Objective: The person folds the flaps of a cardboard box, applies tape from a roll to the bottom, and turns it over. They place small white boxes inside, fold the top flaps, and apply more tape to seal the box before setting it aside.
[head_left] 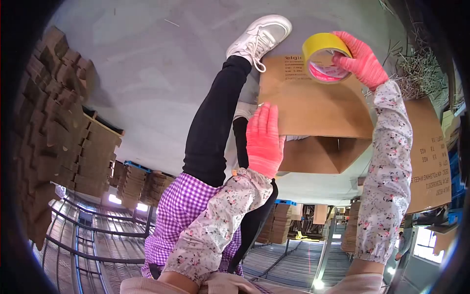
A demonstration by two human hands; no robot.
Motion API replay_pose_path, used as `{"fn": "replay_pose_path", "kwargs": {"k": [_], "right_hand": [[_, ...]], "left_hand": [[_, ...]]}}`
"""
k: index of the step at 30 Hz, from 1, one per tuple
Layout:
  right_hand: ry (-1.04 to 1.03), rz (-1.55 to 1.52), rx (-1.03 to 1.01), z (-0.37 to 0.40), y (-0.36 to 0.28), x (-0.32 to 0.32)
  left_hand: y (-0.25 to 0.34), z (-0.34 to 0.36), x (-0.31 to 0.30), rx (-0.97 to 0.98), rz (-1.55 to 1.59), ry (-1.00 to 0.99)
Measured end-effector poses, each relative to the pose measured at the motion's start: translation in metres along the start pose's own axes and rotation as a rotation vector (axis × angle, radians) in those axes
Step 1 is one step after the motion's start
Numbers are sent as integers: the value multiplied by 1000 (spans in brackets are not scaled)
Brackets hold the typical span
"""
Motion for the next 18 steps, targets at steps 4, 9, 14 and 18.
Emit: {"fn": "replay_pose_path", "kwargs": {"k": [4, 9, 14, 18], "right_hand": [[1, 60, -34, 4, 3, -13], [-65, 137, -24, 15, 2, -52], [-97, 570, 184, 48, 39, -105], [41, 541, 201, 81, 63, -163]], "left_hand": [[-6, 5, 6, 21, -108, -34], [-9, 7, 10, 12, -205, -91], [-4, 5, 11, 75, -205, -80], [-3, 6, 9, 95, -200, -64]]}}
Point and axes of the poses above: each hand's wrist, its own z-axis away from the middle knuckle, its own x-axis out of the palm, y = z × x, the point moved 10 cm from there along -z, towards the middle knuckle, and after that the axes turned 12 degrees about y, right-handed, at the moved point
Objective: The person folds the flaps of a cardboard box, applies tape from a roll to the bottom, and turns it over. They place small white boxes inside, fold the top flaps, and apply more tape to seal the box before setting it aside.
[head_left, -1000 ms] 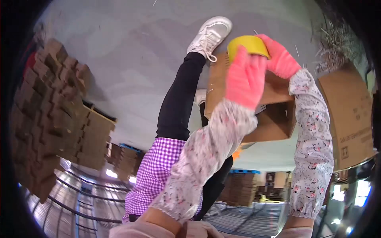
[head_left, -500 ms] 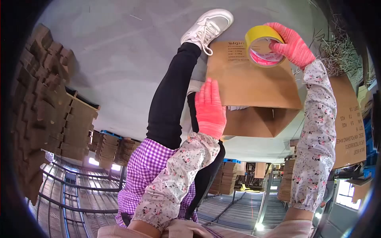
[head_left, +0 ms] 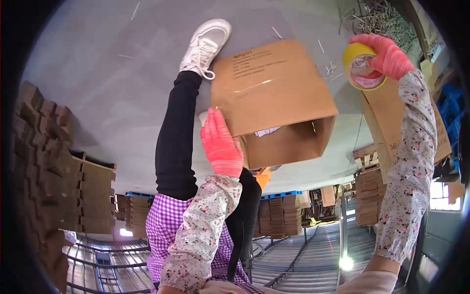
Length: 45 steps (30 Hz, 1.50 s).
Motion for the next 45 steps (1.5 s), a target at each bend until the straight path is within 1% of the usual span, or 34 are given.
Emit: {"fn": "replay_pose_path", "kwargs": {"k": [1, 4, 5, 8, 9, 11, 13, 14, 15, 16, 17, 18, 20, 21, 23, 24, 25, 27, 29, 30, 31, 33, 35, 37, 39, 42, 43, 45], "right_hand": [[15, 21, -114, 6, -5, 1], [132, 186, -125, 2, 42, 27], [104, 256, -65, 8, 37, 33], [95, 169, 22, 14, 44, 50], [11, 140, 148, 20, 55, 60], [57, -219, 344, 34, 101, 86], [46, -202, 365, 37, 127, 120], [-1, -8, 296, 37, 134, 141], [-23, 68, 262, 37, 138, 156], [-43, 143, 226, 37, 141, 170], [-37, 102, 226, 36, 145, 180], [-45, 35, 303, 37, 143, 179], [-47, -94, 460, 40, 139, 177], [-10, -53, 326, 41, 146, 180], [-13, 93, 112, 52, 92, 157], [7, 87, 124, 50, 96, 160], [24, 78, 141, 51, 105, 164], [67, 24, 158, 51, 110, 165], [97, -44, 182, 54, 108, 163], [106, -80, 200, 55, 107, 159], [149, -59, 162, 52, 105, 155], [197, -32, 111, 51, 102, 155], [221, -30, 91, 52, 95, 153], [258, -50, 87, 51, 100, 155], [305, -69, 64, 49, 114, 160], [270, -147, 128, 52, 109, 159], [276, -99, 87, 54, 98, 155], [296, -14, -6, 55, 73, 144]], "left_hand": [[0, 0, 1, 6, -1, 7], [2, 1, 3, 13, 1, 6], [2, 1, 1, 11, 6, 7], [1, -3, 2, 29, -6, 18], [0, 1, 2, 40, -15, 12], [1, 3, 2, 49, -25, 8], [2, 1, 4, 51, -28, 15], [2, 2, 5, 44, -30, 11], [1, 2, 6, 39, -36, 7], [2, 1, 7, 42, -121, -47], [4, 1, 7, 47, -209, -99], [6, -2, 5, 50, -299, -147], [28, -14, -10, 134, -353, -192], [33, -16, -12, 174, -380, -224], [15, -29, -8, 24, 43, -312], [9, -39, -3, -46, 256, -348], [-4, -51, 1, -298, 683, -291], [-9, -87, -5, -125, 106, -161], [-55, -88, 72, -53, -47, -398], [-43, -71, 111, 155, -204, -725], [-62, -74, 142, 172, -278, -567], [-63, -68, 163, 133, -277, -414], [-8, -91, 131, 22, -134, -377], [43, -104, 145, 121, 33, -456], [77, -120, 158, 196, 132, -449], [73, -134, 177, 219, 141, -452], [67, -127, 176, 255, 168, -453], [30, -114, 158, 330, 209, -444]]}}
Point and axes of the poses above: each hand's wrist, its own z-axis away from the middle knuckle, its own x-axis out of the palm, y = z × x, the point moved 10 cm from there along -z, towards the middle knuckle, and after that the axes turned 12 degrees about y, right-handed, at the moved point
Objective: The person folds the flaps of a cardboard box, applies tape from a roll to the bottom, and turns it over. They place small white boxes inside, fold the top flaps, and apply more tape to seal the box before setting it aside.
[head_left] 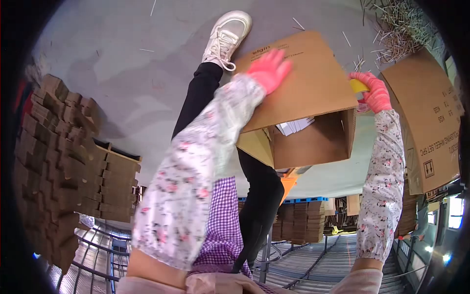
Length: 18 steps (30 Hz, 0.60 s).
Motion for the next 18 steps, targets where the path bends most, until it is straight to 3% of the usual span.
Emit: {"fn": "replay_pose_path", "kwargs": {"k": [4, 7, 8, 11, 12, 15, 16, 18], "right_hand": [[-4, 19, -7, -4, 3, 1], [-54, -66, 29, -2, 12, 12], [-85, -105, 53, -3, 11, 12], [-210, -355, 151, 4, 1, 14], [-246, -464, 186, 7, -4, 12], [-435, -621, 190, 12, -8, 12], [-401, -601, 138, 5, -4, 11], [-324, -561, 50, -1, 7, 13]], "left_hand": [[-62, 91, -38, -54, -211, -268], [-30, 95, -59, 81, -460, -469], [-23, 89, -67, 72, -502, -441], [18, 68, -106, -20, -32, -50], [39, 66, -112, -6, 96, -19], [45, 91, -52, 46, 27, -165], [26, 90, -46, -71, 19, -106], [0, 93, -48, -234, -70, -211]]}}
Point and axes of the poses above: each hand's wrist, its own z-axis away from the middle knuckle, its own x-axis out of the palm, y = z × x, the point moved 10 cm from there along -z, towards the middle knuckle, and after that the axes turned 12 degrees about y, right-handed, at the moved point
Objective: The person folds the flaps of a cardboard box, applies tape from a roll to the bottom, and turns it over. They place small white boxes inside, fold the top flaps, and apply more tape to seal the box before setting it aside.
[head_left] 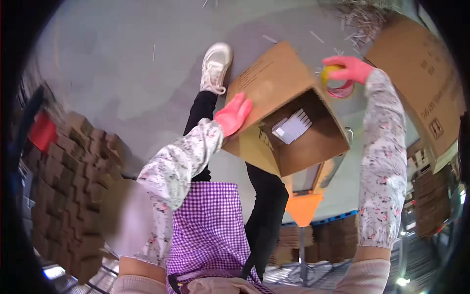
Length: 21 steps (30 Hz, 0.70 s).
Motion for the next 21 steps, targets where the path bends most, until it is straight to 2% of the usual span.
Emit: {"fn": "replay_pose_path", "kwargs": {"k": [2, 5, 7, 9, 11, 13, 14, 16, 19, 20, 21], "right_hand": [[142, 195, 83, -2, -3, -2], [227, 331, 195, -13, -5, 8], [312, 381, 252, -14, -1, 1], [246, 401, 228, -9, -7, 4], [238, 393, 178, -8, -7, -3], [280, 368, 117, -6, -2, -6], [135, 375, 184, 6, -25, 11], [98, 241, 207, 24, -24, 11], [-31, 18, 186, 45, -37, 28], [-79, -59, 169, 55, -45, 33], [20, -26, 106, 109, -35, 52]], "left_hand": [[11, 13, -7, 88, -239, -151], [9, 16, -21, -38, -186, -270], [48, -21, -52, 220, -127, 76], [136, -50, -68, 318, -136, 187], [191, -86, -47, 312, -87, 96], [209, -124, 1, 383, -190, -164], [193, -114, 9, 343, -155, -299], [187, -109, 39, 254, -77, -582], [194, -70, 43, 457, -51, -775], [198, -59, 41, 453, -53, -828], [203, -2, 65, 462, -122, -809]]}}
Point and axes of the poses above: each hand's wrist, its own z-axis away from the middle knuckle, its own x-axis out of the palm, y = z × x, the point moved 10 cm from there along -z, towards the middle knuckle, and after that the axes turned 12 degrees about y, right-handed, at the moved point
